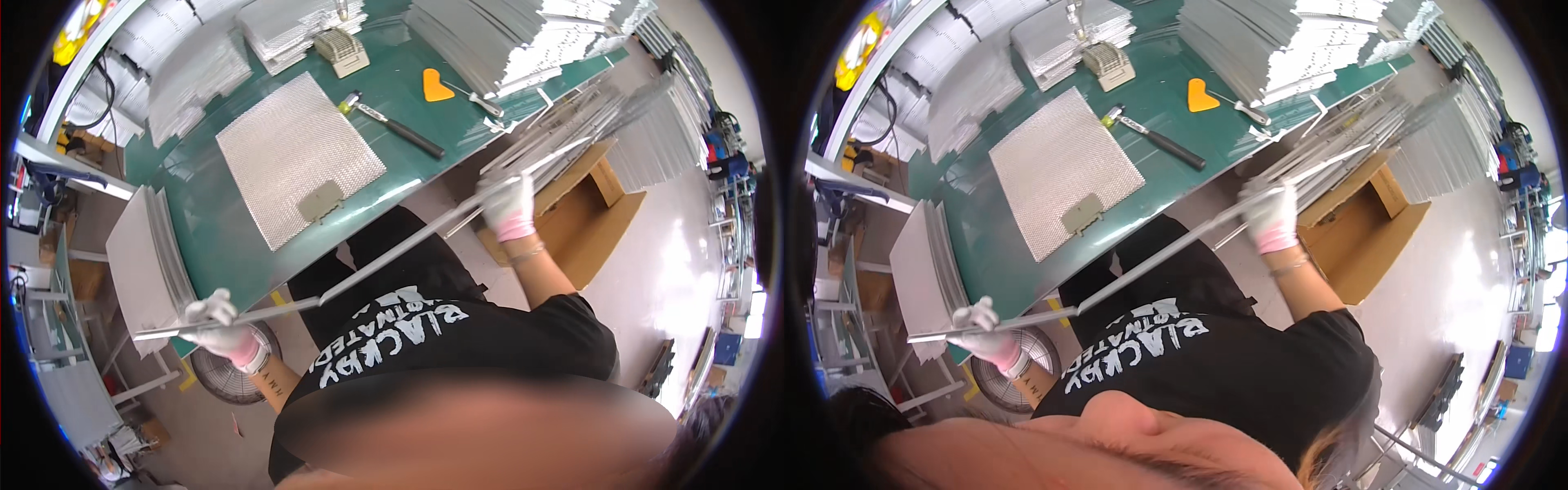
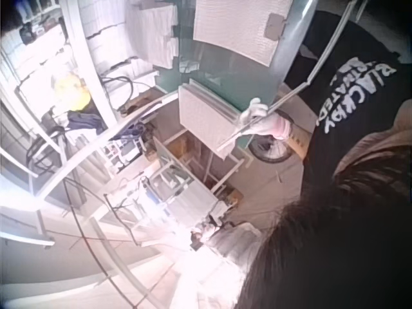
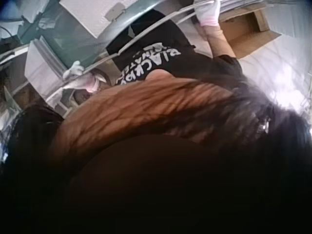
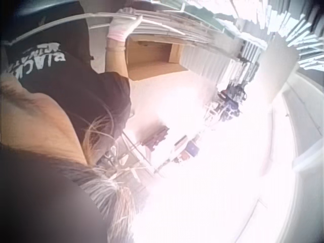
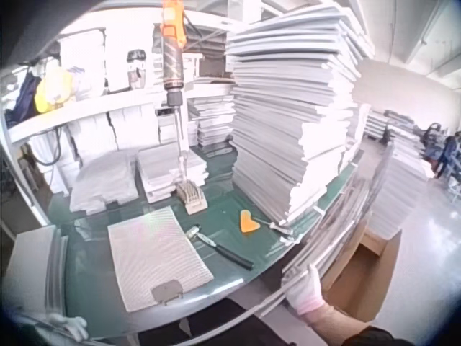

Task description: Assembling metal mesh filters by attaching frames and securing them with a rubber mallet and electric screwdriver.

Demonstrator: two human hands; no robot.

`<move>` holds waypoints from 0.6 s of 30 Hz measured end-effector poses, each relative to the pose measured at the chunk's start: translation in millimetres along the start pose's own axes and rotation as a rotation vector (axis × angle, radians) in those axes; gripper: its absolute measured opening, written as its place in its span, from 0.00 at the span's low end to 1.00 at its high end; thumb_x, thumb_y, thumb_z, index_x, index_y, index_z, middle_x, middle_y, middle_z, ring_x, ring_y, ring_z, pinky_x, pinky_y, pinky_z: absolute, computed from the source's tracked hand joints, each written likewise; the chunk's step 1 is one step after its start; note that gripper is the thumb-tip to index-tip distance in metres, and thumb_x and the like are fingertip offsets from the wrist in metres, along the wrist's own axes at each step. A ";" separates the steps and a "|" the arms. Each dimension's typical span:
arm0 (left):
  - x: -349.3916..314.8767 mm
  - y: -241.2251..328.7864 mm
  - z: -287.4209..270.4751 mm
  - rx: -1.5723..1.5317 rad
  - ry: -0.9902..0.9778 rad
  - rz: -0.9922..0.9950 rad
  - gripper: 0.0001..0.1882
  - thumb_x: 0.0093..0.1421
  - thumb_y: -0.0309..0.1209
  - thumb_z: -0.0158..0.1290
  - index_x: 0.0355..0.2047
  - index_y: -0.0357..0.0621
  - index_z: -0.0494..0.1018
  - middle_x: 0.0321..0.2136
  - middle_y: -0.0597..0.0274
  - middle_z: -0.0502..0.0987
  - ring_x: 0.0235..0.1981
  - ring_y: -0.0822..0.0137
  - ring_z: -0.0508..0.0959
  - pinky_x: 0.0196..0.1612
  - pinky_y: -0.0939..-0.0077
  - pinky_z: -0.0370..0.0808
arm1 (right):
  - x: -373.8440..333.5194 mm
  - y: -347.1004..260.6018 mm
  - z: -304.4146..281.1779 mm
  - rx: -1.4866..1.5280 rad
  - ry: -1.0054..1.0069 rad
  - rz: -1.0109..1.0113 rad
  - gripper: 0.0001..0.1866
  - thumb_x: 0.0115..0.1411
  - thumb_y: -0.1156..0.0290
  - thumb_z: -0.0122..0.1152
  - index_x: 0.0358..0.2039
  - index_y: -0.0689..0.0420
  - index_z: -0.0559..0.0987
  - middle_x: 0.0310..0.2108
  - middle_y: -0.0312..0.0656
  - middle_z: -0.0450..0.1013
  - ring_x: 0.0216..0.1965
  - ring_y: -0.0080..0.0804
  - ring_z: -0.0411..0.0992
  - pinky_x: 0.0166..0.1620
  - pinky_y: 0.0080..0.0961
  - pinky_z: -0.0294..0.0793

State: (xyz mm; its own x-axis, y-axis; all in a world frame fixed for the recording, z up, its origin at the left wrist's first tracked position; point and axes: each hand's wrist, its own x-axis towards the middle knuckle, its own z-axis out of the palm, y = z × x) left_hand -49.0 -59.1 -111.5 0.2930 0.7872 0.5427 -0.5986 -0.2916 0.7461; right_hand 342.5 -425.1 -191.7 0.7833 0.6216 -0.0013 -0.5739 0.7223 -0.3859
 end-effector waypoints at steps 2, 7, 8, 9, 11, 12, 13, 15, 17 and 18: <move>-10.3 20.8 -9.0 0.298 -0.036 -0.086 0.40 0.69 0.62 0.23 0.32 0.40 0.73 0.09 0.65 0.66 0.09 0.77 0.63 0.21 0.78 0.68 | 6.8 -30.0 82.0 -0.212 0.611 -0.421 0.18 0.67 0.51 0.40 0.32 0.49 0.73 0.27 0.34 0.69 0.30 0.30 0.68 0.33 0.29 0.70; -35.3 1.8 2.2 0.357 -0.283 -0.468 0.45 0.63 0.70 0.32 0.31 0.32 0.73 0.18 0.55 0.76 0.10 0.78 0.64 0.14 0.83 0.58 | -2.8 -104.9 173.6 -0.126 0.016 -0.639 0.12 0.68 0.62 0.49 0.38 0.57 0.73 0.22 0.30 0.65 0.22 0.23 0.63 0.33 0.24 0.67; -39.5 -7.3 13.0 0.355 -0.319 -0.435 0.46 0.62 0.70 0.33 0.32 0.31 0.73 0.18 0.56 0.75 0.11 0.78 0.64 0.14 0.83 0.58 | -1.8 -93.8 197.2 -0.037 -0.156 -0.522 0.10 0.67 0.63 0.52 0.35 0.56 0.72 0.21 0.29 0.63 0.22 0.21 0.62 0.33 0.23 0.66; -44.4 -15.8 20.6 0.302 -0.354 -0.437 0.46 0.63 0.69 0.33 0.32 0.29 0.74 0.17 0.56 0.75 0.11 0.77 0.65 0.14 0.83 0.57 | 0.1 -80.2 214.2 0.055 -0.325 -0.400 0.09 0.66 0.65 0.54 0.32 0.55 0.71 0.21 0.28 0.61 0.22 0.19 0.60 0.34 0.21 0.64; -53.6 -18.2 39.7 0.299 -0.373 -0.440 0.45 0.65 0.67 0.33 0.33 0.28 0.74 0.17 0.55 0.75 0.11 0.76 0.65 0.14 0.82 0.59 | 19.7 -34.5 236.1 0.080 -0.444 -0.285 0.10 0.66 0.62 0.55 0.33 0.55 0.71 0.21 0.28 0.59 0.23 0.19 0.58 0.32 0.21 0.61; -59.0 -20.7 44.0 0.255 -0.364 -0.453 0.44 0.66 0.65 0.33 0.33 0.28 0.74 0.16 0.55 0.74 0.11 0.75 0.65 0.15 0.82 0.59 | 30.5 -11.3 249.4 0.142 -0.446 -0.182 0.10 0.65 0.62 0.56 0.32 0.54 0.71 0.21 0.27 0.58 0.22 0.20 0.57 0.31 0.22 0.61; -65.6 -23.3 47.4 0.210 -0.354 -0.463 0.43 0.67 0.63 0.32 0.33 0.28 0.74 0.15 0.55 0.73 0.11 0.74 0.65 0.15 0.81 0.60 | 43.7 9.7 263.4 0.201 -0.449 -0.077 0.11 0.65 0.61 0.57 0.31 0.54 0.71 0.20 0.27 0.57 0.21 0.20 0.56 0.31 0.22 0.61; -76.5 -24.7 62.1 0.105 -0.318 -0.452 0.39 0.70 0.58 0.32 0.31 0.29 0.74 0.10 0.61 0.66 0.10 0.73 0.64 0.19 0.78 0.64 | 86.8 48.4 258.1 0.198 -0.367 0.029 0.12 0.64 0.61 0.59 0.29 0.54 0.71 0.19 0.28 0.60 0.22 0.21 0.60 0.32 0.24 0.64; -88.1 -34.5 51.7 0.001 -0.236 -0.521 0.31 0.72 0.51 0.34 0.42 0.29 0.72 0.15 0.60 0.70 0.16 0.70 0.69 0.29 0.76 0.71 | 131.1 85.5 227.9 0.167 -0.330 0.071 0.09 0.63 0.65 0.58 0.30 0.54 0.71 0.22 0.28 0.64 0.24 0.21 0.63 0.34 0.22 0.65; -88.0 -32.7 58.4 0.203 -0.112 -0.446 0.25 0.72 0.44 0.37 0.49 0.30 0.68 0.25 0.57 0.72 0.26 0.67 0.73 0.38 0.74 0.72 | 148.5 100.5 204.6 0.151 -0.307 0.125 0.09 0.63 0.65 0.59 0.30 0.55 0.72 0.22 0.30 0.65 0.25 0.22 0.65 0.35 0.23 0.67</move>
State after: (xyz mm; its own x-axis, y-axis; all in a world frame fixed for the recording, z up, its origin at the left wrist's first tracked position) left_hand -11.7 -150.6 -161.2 0.5726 0.7991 0.1835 -0.2428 -0.0484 0.9689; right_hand 352.3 -198.2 -41.9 0.6099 0.7534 0.2459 -0.7075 0.6574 -0.2593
